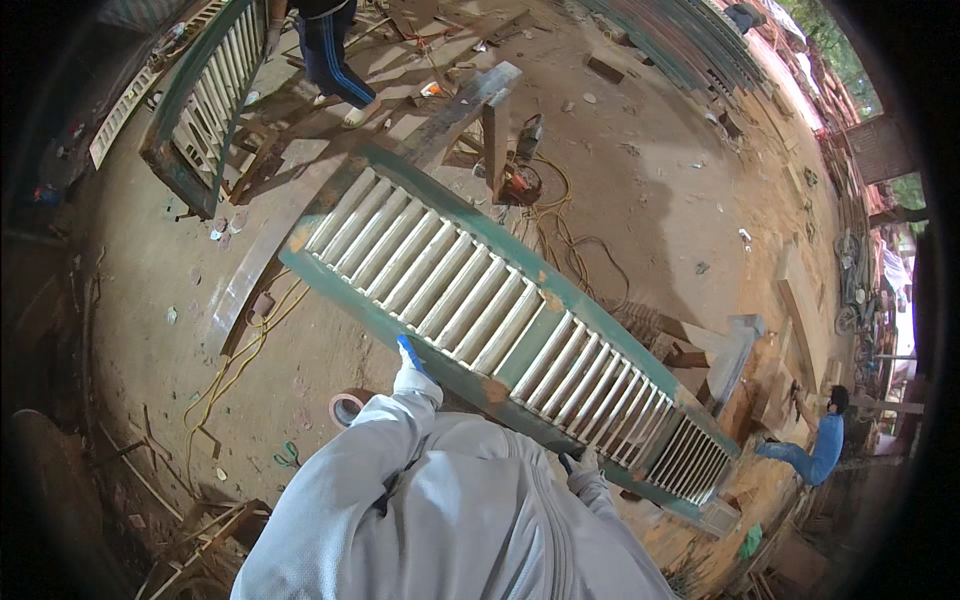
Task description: The person sands a wooden slatted panel with a sanding block, moving it back and forth across the surface. The person repositions the panel and continues sanding different sections. Another person is visible in the background also sanding a similar panel.
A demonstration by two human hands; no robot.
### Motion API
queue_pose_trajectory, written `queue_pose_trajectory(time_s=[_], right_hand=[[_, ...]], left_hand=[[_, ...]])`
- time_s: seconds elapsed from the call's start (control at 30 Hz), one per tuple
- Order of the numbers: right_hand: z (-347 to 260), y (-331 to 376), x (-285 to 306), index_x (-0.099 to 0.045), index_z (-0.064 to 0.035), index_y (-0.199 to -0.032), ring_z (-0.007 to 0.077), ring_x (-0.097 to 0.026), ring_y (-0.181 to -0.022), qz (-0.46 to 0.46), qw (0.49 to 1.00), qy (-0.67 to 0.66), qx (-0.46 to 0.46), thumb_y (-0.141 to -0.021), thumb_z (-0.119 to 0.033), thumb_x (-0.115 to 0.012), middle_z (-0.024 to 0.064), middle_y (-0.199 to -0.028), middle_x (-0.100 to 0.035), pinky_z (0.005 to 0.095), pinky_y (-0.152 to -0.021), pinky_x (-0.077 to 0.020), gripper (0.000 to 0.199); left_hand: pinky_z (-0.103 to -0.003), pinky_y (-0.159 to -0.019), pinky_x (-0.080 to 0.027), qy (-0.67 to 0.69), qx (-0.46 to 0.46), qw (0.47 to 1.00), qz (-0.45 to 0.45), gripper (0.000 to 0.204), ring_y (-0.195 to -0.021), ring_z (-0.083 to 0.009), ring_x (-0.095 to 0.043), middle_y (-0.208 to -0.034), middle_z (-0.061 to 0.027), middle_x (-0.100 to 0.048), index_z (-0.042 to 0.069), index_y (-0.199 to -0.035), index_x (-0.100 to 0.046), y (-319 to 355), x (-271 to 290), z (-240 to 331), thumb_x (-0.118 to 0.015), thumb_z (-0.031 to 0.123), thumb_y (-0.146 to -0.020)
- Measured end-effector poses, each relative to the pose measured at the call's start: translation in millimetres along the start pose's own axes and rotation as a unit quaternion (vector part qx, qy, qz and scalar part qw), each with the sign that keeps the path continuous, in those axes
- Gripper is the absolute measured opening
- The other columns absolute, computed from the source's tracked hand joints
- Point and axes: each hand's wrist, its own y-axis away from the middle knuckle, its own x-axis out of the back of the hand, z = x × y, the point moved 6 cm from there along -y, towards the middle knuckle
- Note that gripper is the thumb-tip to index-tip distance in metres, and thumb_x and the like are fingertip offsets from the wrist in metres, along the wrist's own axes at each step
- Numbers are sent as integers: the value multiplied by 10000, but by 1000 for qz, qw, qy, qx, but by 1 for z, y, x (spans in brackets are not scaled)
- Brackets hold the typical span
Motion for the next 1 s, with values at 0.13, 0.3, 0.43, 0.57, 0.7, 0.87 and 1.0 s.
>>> queue_pose_trajectory(time_s=[0.13, 0.3, 0.43, 0.57, 0.7, 0.87, 1.0], right_hand=[[0, -3, -6, -497, 13, -1411, 457, -503, -1342, 0, 998, 24, -51, -793, -479, -851, 296, -1400, -539, 485, -1110, -420, 866], [20, -17, -17, -373, 73, -1502, 452, -460, -1387, 79, 996, 39, 2, -811, -495, -823, 324, -1427, -507, 452, -1164, -374, 1001], [15, -8, -31, -438, -3, -1474, 444, -508, -1325, 52, 998, -1, 26, -819, -454, -838, 280, -1371, -557, 457, -1131, -399, 891], [24, 7, -36, -565, -56, -1364, 330, -589, -1185, 59, 990, -116, 56, -934, -395, -754, 176, -1283, -608, 409, -1033, -464, 580], [48, 7, -61, -604, -35, -1344, 240, -628, -1133, -98, 920, -379, 1, -1004, -300, -686, 118, -1246, -685, 349, -958, -487, 439], [132, 26, -109, -656, -72, -1144, 219, -625, -921, -17, 894, -442, -69, -1019, -415, -640, 74, -1054, -693, 359, -754, -497, 365], [231, 14, -174, -667, -162, -1089, 242, -616, -728, -18, 713, -675, -187, -1025, -459, -611, 57, -879, -668, 418, -600, -498, 309]], left_hand=[[-504, -1114, -447, -82, 12, 996, 41, 869, -1238, -341, -599, -1397, -91, -621, 131, -1437, -576, 8, 1, 3, -572, 809, -893], [-431, -985, -505, -52, 7, 998, 18, 839, -1094, -280, -632, -1282, -101, -678, 86, -1225, -681, 7, -21, 11, -603, 834, -854], [-569, -998, -495, -25, -2, 999, -39, 754, -1129, -352, -630, -1270, -92, -665, 167, -1330, -618, -36, -10, 10, -582, 787, -904], [-576, -975, -516, -35, 47, 990, -131, 576, -1053, -366, -648, -1146, -94, -700, 214, -1229, -651, -21, -21, 12, -540, 716, -971], [-464, -1038, -504, -184, -92, 944, -259, 516, -1127, -299, -647, -1217, -95, -707, 162, -1292, -652, -31, -10, 41, -538, 591, -1029], [-445, -1108, -389, -245, -4, 947, -205, 747, -1313, -257, -549, -1488, -26, -562, 203, -1500, -505, 3, 10, 11, -529, 709, -951], [-518, -1192, -302, -323, 45, 933, -151, 951, -1456, -301, -430, -1613, -58, -425, 193, -1604, -345, -26, 40, -18, -522, 795, -890]])
